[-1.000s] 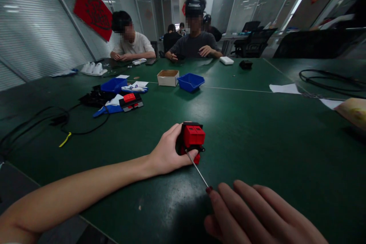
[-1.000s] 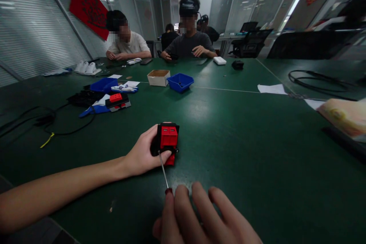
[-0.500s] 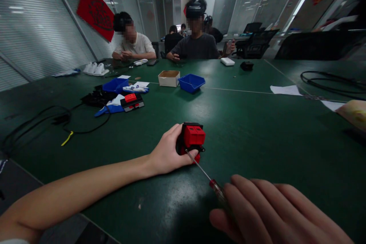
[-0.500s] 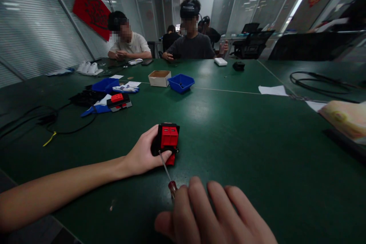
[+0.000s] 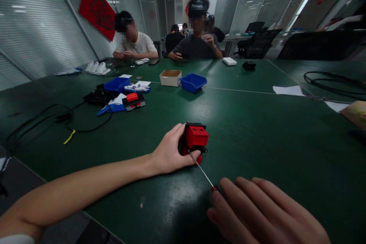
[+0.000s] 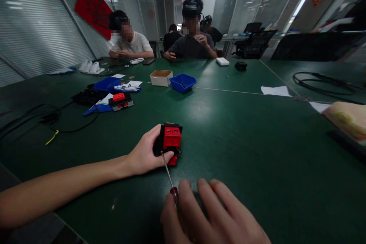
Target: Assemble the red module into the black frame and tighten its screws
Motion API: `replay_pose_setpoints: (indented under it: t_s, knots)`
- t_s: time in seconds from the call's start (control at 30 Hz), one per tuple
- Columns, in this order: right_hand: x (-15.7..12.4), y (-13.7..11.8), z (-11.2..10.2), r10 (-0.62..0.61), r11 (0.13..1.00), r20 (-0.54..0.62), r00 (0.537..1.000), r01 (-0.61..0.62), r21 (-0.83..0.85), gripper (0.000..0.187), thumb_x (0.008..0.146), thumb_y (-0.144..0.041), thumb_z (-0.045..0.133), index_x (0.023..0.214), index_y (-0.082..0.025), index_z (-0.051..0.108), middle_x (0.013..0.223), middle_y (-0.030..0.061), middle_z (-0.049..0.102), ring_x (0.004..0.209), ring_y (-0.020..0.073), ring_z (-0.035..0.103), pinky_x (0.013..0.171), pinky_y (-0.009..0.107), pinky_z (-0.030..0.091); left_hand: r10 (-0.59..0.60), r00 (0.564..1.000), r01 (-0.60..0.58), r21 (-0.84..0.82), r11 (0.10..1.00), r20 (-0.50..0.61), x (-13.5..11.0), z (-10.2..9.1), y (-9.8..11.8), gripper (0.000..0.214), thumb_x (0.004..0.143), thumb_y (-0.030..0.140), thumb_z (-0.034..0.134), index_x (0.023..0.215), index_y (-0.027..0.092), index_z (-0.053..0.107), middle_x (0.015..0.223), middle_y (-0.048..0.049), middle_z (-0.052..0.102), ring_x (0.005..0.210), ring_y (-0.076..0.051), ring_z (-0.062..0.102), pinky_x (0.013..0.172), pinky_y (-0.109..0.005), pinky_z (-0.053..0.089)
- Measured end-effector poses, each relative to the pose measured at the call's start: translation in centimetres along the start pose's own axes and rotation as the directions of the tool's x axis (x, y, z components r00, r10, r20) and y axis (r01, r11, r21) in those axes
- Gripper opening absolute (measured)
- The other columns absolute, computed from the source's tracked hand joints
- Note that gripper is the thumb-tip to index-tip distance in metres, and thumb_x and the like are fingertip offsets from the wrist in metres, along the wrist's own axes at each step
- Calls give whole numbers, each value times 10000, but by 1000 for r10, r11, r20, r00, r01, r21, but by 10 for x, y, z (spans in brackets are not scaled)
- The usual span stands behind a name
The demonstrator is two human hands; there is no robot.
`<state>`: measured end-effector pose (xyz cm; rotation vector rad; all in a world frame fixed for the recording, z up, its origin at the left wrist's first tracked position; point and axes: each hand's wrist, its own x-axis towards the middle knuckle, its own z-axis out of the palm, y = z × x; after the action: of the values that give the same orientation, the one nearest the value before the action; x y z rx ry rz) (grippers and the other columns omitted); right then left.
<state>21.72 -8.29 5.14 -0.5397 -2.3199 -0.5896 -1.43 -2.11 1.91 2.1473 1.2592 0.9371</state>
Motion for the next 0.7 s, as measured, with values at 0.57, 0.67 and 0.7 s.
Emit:
replay_pose_setpoints:
  t_s: [0.57, 0.67, 0.7]
  knots:
    - [-31, 18, 44, 266, 916, 84, 960, -279, 288, 148, 1031, -195, 464, 1110, -159, 583, 905, 36, 735, 722, 129, 688, 678, 266, 504, 131, 990, -45, 778, 627, -48, 45, -62, -78, 653, 846, 249, 641, 1466, 204, 441, 1377, -163, 484, 1240, -345, 499, 1009, -490, 472]
    - [-30, 14, 47, 262, 909, 109, 959, -283, 308, 150, 1031, -198, 459, 1118, -165, 577, 920, 42, 732, 715, 139, 683, 656, 275, 501, 89, 992, 27, 834, 552, -92, 53, -70, -93, 582, 868, 228, 602, 1440, 220, 496, 1400, -166, 471, 1262, -347, 475, 995, -480, 459]
    - [-30, 12, 48, 258, 907, 119, 959, -283, 311, 154, 1034, -203, 451, 1119, -167, 575, 921, 44, 731, 711, 143, 682, 647, 278, 499, 77, 991, 52, 839, 542, -111, 56, -72, -96, 579, 872, 240, 601, 1442, 225, 498, 1396, -167, 473, 1255, -350, 476, 982, -479, 459]
